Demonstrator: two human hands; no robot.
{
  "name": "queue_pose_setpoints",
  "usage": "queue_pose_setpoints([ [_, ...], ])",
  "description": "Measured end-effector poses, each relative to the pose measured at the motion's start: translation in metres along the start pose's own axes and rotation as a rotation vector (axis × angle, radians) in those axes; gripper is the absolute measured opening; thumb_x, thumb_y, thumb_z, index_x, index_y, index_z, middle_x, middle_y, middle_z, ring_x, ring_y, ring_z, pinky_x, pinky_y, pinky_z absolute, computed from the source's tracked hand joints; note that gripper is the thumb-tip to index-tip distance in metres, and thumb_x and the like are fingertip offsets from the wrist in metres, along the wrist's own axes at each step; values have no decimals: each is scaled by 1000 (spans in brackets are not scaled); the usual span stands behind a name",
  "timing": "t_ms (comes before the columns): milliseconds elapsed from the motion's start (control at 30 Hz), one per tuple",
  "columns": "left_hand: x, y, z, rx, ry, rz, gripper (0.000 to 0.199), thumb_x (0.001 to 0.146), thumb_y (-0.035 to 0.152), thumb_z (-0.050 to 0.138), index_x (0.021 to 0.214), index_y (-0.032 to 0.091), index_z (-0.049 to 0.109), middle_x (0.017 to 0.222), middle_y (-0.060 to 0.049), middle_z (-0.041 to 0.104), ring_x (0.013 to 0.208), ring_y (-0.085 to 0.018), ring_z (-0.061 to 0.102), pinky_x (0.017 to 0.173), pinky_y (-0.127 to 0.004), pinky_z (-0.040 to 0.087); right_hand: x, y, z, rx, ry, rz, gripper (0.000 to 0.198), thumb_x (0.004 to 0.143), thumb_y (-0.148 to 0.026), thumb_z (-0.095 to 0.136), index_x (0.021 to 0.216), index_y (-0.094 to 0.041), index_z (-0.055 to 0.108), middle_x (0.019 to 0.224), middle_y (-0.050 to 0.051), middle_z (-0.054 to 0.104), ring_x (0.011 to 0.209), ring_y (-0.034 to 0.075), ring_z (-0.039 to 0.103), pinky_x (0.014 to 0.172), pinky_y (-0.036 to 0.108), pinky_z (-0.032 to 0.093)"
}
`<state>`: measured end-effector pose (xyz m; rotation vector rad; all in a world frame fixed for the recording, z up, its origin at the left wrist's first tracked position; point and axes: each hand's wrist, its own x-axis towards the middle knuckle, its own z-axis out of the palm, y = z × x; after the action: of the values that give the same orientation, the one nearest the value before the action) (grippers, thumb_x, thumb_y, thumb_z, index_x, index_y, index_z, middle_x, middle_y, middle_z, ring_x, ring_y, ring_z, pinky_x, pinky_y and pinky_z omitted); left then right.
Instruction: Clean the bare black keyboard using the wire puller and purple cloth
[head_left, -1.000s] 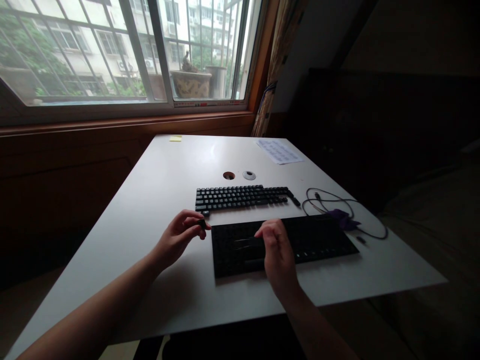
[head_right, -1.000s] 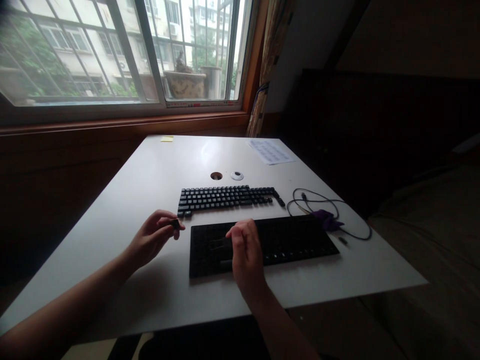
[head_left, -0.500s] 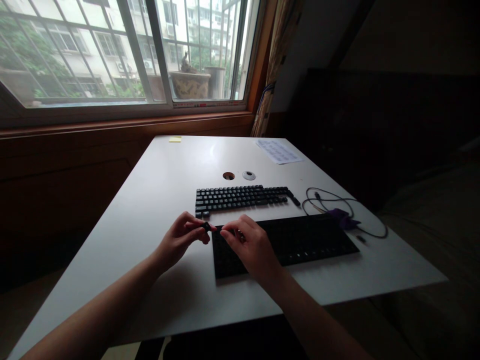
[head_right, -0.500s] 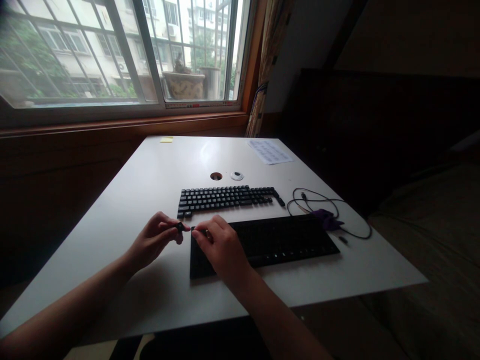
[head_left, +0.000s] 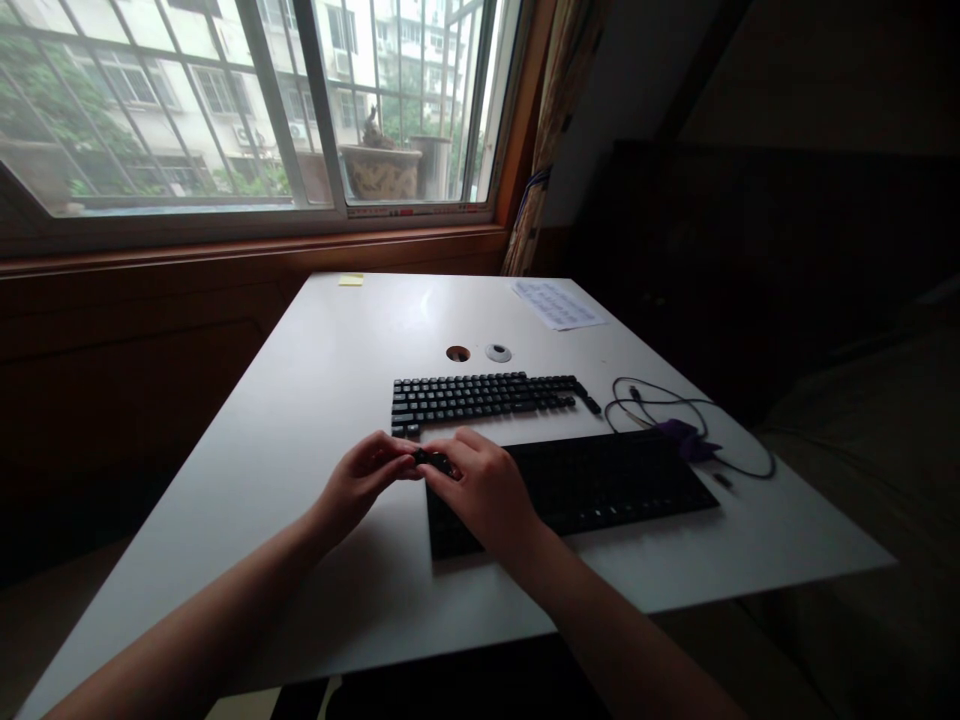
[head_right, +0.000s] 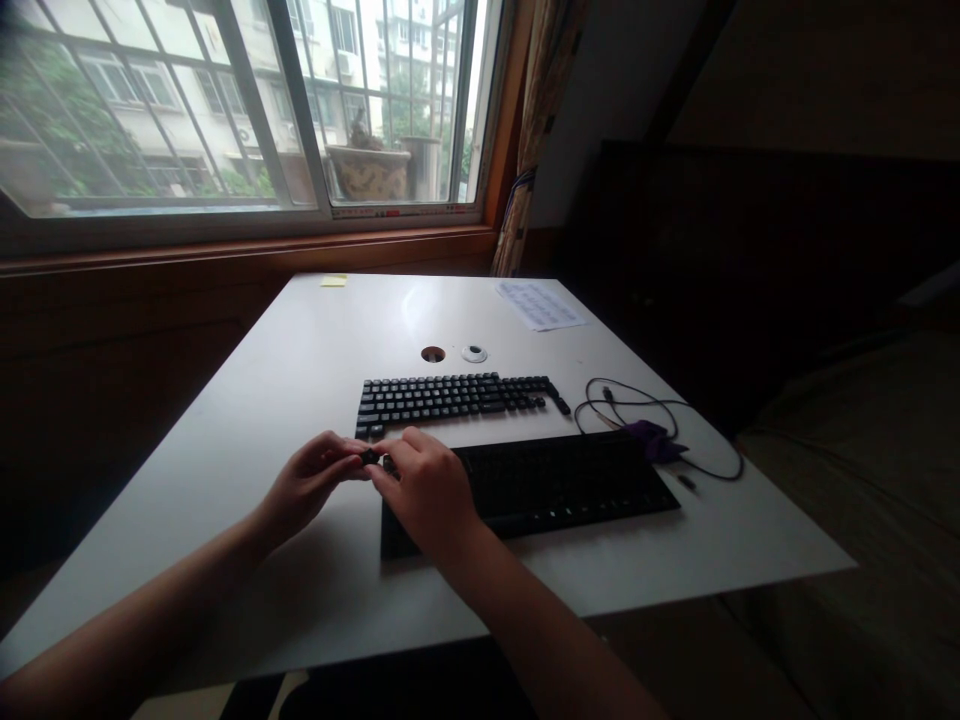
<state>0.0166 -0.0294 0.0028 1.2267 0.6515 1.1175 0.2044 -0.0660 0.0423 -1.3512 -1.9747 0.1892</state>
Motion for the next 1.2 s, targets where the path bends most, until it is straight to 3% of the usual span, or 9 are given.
queue_pose_setpoints([
  [233,2,-1,-2,5,-64,35,9,89,21,70,93,15,66,110,-8,68,101,-20,68,89,-35,59,3,2,3,-31,-14,-28,16,85,-21,70,100,-24,71,85,2,65,78,18,61,70,29,46],
  [433,0,2,1,35,-62,-23,20,92,25,66,110,17,63,118,-9,66,105,-22,67,96,-40,56,12,8,-6,13,-73,-2,17,86,-22,69,102,-24,72,88,1,66,74,15,61,69,26,46],
  [600,4,4,-1,139,38,32,16,93,29,62,104,17,63,107,-9,67,95,-22,67,82,-37,58,29,26,-13,-62,-168,44,15,87,-24,68,101,-23,72,94,1,69,81,14,63,76,25,46],
  [800,10,3,-14,192,226,88,10,91,26,62,96,18,63,95,-5,66,82,-16,63,73,-29,53,46,41,-1,-290,-387,47,17,89,-28,62,101,-25,73,101,2,70,91,17,66,79,26,46],
  [1200,10,5,-17,235,258,76,11,89,27,62,95,18,63,92,-3,66,75,-15,59,70,-28,49,55,49,21,-373,-482,58,23,90,-29,56,105,-28,74,105,3,71,96,20,67,81,28,47],
])
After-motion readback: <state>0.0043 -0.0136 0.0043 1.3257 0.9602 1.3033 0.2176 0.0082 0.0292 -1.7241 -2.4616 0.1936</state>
